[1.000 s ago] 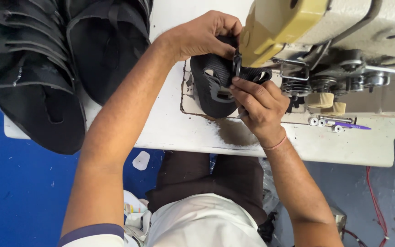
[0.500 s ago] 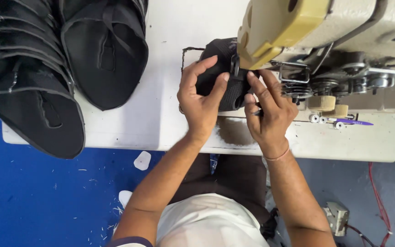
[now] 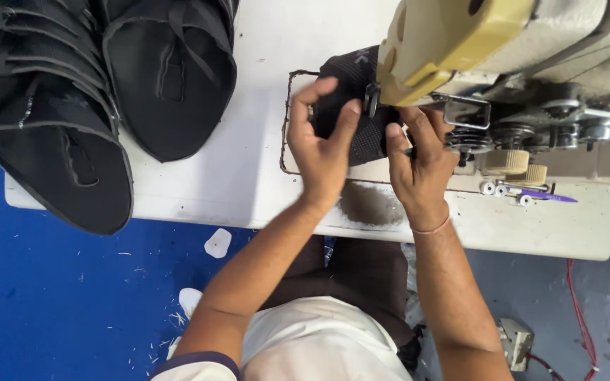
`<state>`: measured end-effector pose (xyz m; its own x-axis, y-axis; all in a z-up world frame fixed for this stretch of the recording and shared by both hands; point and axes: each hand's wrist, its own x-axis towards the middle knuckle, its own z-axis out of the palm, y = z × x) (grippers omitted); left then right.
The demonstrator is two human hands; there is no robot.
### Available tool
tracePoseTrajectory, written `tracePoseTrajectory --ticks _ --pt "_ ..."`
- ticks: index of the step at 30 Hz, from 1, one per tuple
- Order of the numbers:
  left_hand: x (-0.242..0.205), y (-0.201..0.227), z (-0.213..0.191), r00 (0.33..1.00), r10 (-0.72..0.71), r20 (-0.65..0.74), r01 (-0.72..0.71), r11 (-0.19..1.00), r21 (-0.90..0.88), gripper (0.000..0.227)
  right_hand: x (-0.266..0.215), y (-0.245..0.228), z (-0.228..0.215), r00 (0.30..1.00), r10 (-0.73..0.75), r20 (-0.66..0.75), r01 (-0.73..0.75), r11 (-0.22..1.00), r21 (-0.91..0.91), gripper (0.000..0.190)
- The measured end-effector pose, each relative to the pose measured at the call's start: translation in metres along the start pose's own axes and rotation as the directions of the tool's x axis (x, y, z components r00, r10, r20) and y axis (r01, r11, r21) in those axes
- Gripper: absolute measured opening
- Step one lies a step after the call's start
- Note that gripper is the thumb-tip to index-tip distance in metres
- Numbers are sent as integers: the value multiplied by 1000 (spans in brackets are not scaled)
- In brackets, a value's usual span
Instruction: The person uses a sewing machine to stitch a black strap onto the upper part of a black slipper. They repeatedly guide the slipper under the needle, sew a section, and then remove it to reposition for the next stitch.
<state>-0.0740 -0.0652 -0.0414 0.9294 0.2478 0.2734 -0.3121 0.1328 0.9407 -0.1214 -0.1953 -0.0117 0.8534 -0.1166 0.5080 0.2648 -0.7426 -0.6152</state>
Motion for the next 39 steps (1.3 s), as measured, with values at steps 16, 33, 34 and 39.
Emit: tracePoseTrajectory --ticks 16,33,34,39 --pt "-29 9 -29 890 -299 343 406 862 -302 41 -17 -25 -25 977 -185 105 212 898 -387 57" --pt "-43 -1 -17 928 -284 242 348 894 -283 49 -11 1 -21 982 -152 108 174 957 -234 56" --pt "-39 1 -14 929 -282 241 345 895 -283 49 -8 2 -20 982 -154 107 175 957 -233 56" --pt "-19 1 -6 947 -225 229 256 960 -113 44 -6 28 -10 984 84 156 -75 995 -60 57"
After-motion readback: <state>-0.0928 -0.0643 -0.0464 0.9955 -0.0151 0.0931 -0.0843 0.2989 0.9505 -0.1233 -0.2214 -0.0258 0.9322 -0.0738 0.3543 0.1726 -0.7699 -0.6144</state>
